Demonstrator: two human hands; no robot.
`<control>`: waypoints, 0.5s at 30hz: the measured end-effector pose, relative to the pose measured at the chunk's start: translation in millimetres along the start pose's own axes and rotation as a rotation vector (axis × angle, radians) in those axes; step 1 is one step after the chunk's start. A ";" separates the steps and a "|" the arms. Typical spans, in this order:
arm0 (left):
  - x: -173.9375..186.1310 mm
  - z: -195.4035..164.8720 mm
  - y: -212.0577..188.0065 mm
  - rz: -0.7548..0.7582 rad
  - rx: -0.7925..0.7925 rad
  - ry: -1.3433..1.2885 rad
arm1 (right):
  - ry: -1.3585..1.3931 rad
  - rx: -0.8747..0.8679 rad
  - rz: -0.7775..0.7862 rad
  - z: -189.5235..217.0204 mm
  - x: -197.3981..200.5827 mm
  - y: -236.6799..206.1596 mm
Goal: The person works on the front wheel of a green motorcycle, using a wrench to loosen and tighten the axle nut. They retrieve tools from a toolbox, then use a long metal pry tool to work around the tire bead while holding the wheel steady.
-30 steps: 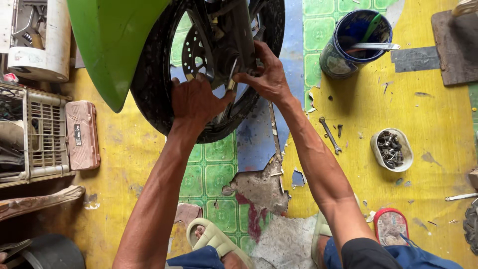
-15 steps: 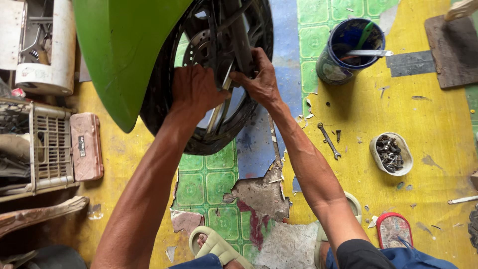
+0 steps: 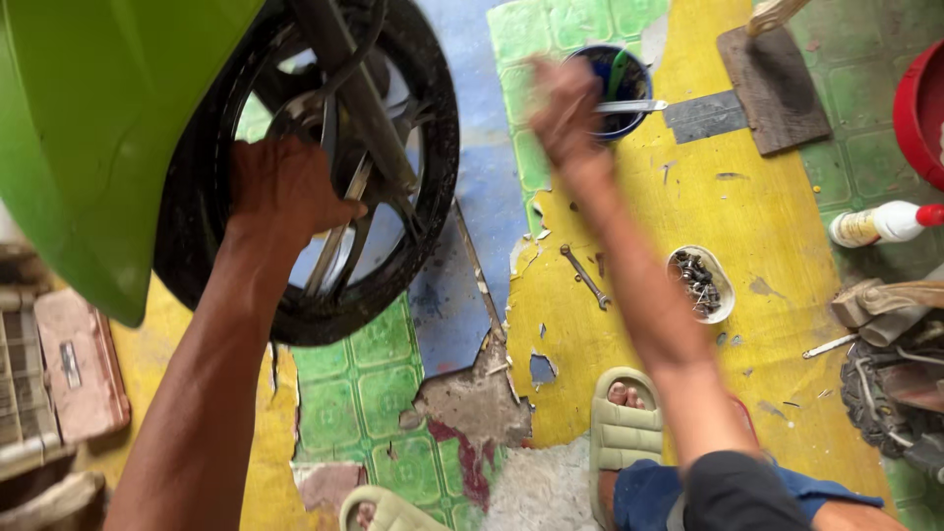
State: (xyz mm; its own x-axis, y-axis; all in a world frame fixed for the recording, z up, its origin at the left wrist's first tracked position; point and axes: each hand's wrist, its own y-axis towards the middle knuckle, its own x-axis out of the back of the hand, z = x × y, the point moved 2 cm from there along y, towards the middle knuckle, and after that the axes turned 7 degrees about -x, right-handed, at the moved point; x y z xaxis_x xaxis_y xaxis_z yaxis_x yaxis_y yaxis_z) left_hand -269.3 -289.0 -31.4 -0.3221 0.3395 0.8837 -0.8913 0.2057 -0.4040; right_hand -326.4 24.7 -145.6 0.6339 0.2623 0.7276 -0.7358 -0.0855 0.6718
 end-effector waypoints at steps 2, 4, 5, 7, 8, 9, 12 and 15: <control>1.8 0.2 -6.3 -0.055 -0.011 0.027 | -0.117 0.042 -0.091 -68.0 -5.2 1.2; -1.4 2.7 -8.6 -0.141 -0.034 0.022 | -0.422 -0.055 0.696 -119.8 -28.3 -9.1; -4.9 4.6 -8.2 -0.171 -0.047 -0.010 | -0.566 -0.053 0.820 -128.1 -33.8 -14.2; -14.9 9.6 -5.4 -0.192 -0.042 -0.059 | -0.489 -0.050 0.806 -128.9 -43.8 -20.3; -19.4 11.1 -3.6 -0.202 -0.049 -0.068 | -0.492 -0.028 0.776 -126.7 -48.0 -16.9; -23.9 11.4 -4.3 -0.202 -0.066 -0.082 | -0.500 -0.011 0.761 -121.2 -51.9 -15.2; -32.8 4.0 -22.6 -0.194 -0.079 0.052 | -0.408 -0.232 1.115 -115.8 -53.7 -4.0; -33.2 -16.9 -82.5 -0.860 -0.127 0.281 | -0.323 -0.349 1.006 -121.8 -46.5 1.9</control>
State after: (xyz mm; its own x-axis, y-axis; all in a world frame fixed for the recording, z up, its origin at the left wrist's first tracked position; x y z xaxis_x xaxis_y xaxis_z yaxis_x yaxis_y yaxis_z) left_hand -179.7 -301.7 -31.4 0.5413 0.2299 0.8088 -0.7408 0.5853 0.3295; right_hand -386.3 129.5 -195.1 -0.2949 -0.0412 0.9546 -0.9436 0.1696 -0.2842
